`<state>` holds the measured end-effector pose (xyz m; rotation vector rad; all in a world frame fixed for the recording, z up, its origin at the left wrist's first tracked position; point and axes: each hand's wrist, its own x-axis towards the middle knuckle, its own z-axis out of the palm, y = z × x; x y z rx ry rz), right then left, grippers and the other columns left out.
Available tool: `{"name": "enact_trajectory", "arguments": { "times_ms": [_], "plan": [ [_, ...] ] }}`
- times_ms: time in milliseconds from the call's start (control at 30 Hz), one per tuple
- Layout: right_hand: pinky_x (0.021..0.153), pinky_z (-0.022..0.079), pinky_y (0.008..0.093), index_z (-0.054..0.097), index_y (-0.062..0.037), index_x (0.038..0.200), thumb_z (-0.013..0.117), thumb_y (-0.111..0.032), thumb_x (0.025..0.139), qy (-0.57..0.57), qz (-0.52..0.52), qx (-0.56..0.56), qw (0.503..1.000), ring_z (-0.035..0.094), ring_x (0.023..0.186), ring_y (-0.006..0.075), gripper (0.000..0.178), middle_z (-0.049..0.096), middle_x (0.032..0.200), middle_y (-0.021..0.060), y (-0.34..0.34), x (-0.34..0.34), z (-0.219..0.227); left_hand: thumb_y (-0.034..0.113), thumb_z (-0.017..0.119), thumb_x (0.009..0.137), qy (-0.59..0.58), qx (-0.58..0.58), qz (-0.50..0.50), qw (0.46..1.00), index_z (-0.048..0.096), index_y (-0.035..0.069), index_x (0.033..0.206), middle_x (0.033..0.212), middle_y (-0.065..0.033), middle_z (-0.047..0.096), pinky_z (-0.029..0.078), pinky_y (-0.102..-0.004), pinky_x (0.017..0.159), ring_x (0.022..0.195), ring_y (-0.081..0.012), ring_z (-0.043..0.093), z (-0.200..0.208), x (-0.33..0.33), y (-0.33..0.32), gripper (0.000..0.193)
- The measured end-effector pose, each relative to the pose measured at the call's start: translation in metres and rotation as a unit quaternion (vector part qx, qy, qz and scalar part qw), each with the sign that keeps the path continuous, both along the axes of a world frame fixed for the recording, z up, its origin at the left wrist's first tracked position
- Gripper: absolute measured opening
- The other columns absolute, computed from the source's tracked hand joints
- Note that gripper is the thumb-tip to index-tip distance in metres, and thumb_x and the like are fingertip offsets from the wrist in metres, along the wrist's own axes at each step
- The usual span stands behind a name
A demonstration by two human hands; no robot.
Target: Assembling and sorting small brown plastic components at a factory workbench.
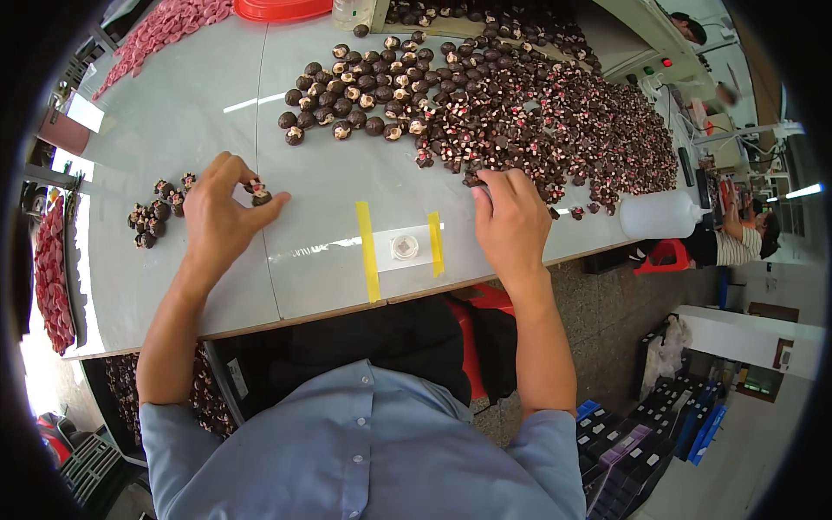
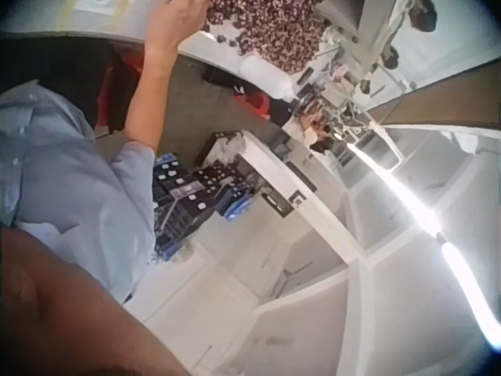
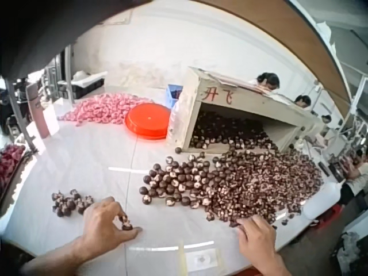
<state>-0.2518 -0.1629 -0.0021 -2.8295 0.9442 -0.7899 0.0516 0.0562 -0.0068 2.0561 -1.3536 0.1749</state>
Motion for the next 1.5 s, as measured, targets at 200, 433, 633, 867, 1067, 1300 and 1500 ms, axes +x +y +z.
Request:
{"name": "enact_trajectory", "arguments": {
  "times_ms": [200,433,633,867,1067,1300,1500],
  "plan": [
    [0.08,0.055,0.0463,0.07,-0.0056,0.103,0.079,-0.005,0.086,-0.006,0.019,-0.042,0.999,0.066,0.095,0.0339,0.02,0.067,0.102,0.0098,0.005,0.008,-0.014,0.043,0.093,0.076,-0.107,0.146,0.179,0.967,0.073,0.004,0.09,0.09,-0.0076,0.064,0.049,-0.0461,0.073,0.088,-0.03,0.066,0.004,0.044,0.042,0.046],
    [0.084,0.057,0.0448,0.064,-0.0031,0.097,0.077,0.001,0.084,-0.007,0.083,-0.063,0.995,0.069,0.099,0.0353,0.019,0.072,0.118,0.013,0.008,-0.002,-0.017,0.048,0.087,0.082,-0.174,0.104,0.177,0.963,0.074,0.004,0.116,0.103,-0.0123,0.065,0.051,-0.0456,0.085,0.102,-0.0321,0.064,0.002,0.032,0.031,0.057],
    [0.079,0.058,0.0449,0.064,-0.0039,0.098,0.079,0.0,0.083,-0.002,0.1,-0.035,0.994,0.071,0.091,0.0347,0.022,0.072,0.111,0.0116,0.013,-0.006,-0.017,0.038,0.085,0.086,-0.031,0.097,0.087,0.991,0.069,0.005,0.108,0.096,-0.0104,0.07,0.056,-0.0461,0.076,0.094,-0.0315,0.071,0.002,-0.006,-0.045,0.043],
    [0.065,0.059,0.0381,0.068,-0.0017,0.104,0.084,-0.002,0.084,-0.052,0.078,0.08,0.992,0.071,0.086,0.0299,0.026,0.067,0.109,0.0126,0.018,-0.011,-0.018,0.023,0.081,0.087,-0.053,0.077,0.035,0.995,0.063,0.007,0.099,0.096,-0.0105,0.07,0.058,-0.0458,0.071,0.087,-0.0325,0.073,-0.021,-0.012,-0.064,0.028],
    [0.066,0.058,0.0308,0.07,-0.0014,0.107,0.082,0.004,0.084,-0.096,0.058,0.205,0.972,0.07,0.086,0.022,0.027,0.067,0.114,0.0114,0.02,-0.013,-0.013,0.01,0.08,0.088,0.079,0.057,-0.084,0.992,0.065,0.003,0.107,0.105,-0.012,0.067,0.059,-0.0436,0.073,0.087,-0.0309,0.074,-0.009,-0.033,-0.04,0.026],
    [0.07,0.058,0.0297,0.072,-0.0004,0.111,0.077,0.01,0.086,-0.083,0.08,0.239,0.964,0.072,0.094,0.0211,0.027,0.069,0.119,0.0118,0.021,-0.016,-0.007,0.002,0.081,0.088,0.289,0.04,-0.19,0.937,0.07,0.0,0.11,0.097,-0.0092,0.068,0.057,-0.0323,0.074,0.08,-0.0183,0.069,0.002,-0.054,-0.028,0.025],
    [0.072,0.058,0.0308,0.074,0.0006,0.114,0.075,0.011,0.087,-0.059,0.132,0.26,0.955,0.07,0.096,0.0189,0.028,0.07,0.118,0.0117,0.034,-0.009,0.016,0.003,0.083,0.088,0.39,0.062,-0.228,0.89,0.07,-0.001,0.115,0.091,-0.0087,0.072,0.057,-0.0298,0.074,0.079,-0.0147,0.067,-0.001,-0.052,-0.021,0.03]
  ]
}}
